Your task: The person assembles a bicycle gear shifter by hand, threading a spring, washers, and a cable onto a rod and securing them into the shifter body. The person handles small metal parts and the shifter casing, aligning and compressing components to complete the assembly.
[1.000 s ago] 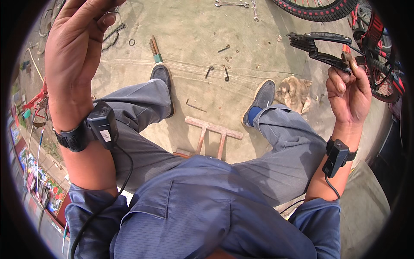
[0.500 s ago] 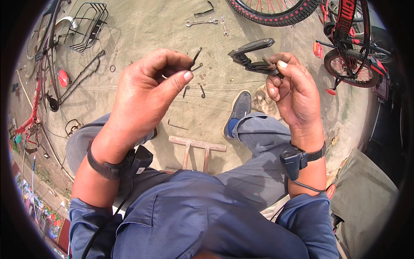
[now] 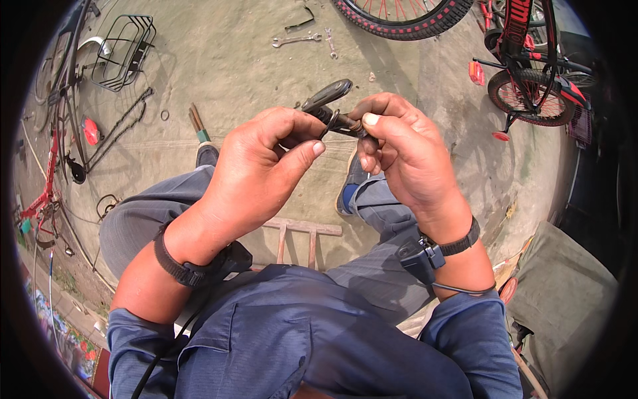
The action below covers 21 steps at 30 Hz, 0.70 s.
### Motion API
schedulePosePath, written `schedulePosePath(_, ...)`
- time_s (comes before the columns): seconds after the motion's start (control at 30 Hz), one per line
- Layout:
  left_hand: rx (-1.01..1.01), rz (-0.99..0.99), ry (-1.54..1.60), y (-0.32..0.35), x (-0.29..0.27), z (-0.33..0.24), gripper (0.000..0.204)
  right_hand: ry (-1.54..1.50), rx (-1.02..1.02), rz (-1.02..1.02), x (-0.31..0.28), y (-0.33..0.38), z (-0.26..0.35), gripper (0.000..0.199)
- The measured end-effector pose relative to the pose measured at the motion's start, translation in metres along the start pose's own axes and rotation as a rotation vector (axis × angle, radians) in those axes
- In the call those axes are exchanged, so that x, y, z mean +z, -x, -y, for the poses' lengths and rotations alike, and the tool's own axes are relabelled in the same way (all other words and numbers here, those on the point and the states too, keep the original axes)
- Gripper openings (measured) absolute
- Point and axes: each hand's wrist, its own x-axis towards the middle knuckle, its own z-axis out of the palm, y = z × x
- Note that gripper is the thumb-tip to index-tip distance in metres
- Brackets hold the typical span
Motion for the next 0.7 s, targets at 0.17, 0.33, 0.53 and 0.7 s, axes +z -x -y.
schedulePosePath(0.17, 0.060, -0.037, -0.012, -0.0020, 0.0024, 0.0042, 0.016, -0.009, -0.001, 0.009, 0.0010, -0.0009, -0.0018, 0.020)
schedulePosePath(0.33, 0.182, -0.059, -0.177, -0.0028, 0.0030, 0.0052, 0.016, 0.005, 0.004, 0.024, 0.0010, 0.0001, -0.0015, 0.020)
schedulePosePath(0.53, 0.268, -0.037, -0.307, -0.0029, 0.0049, 0.0038, 0.016, -0.028, 0.042, 0.040, 0.0035, -0.0020, -0.0037, 0.022)
schedulePosePath(0.7, 0.293, -0.041, -0.327, -0.0029, 0.0059, 0.0047, 0.016, -0.137, 0.084, 0.072, 0.0007, -0.0014, -0.0032, 0.024)
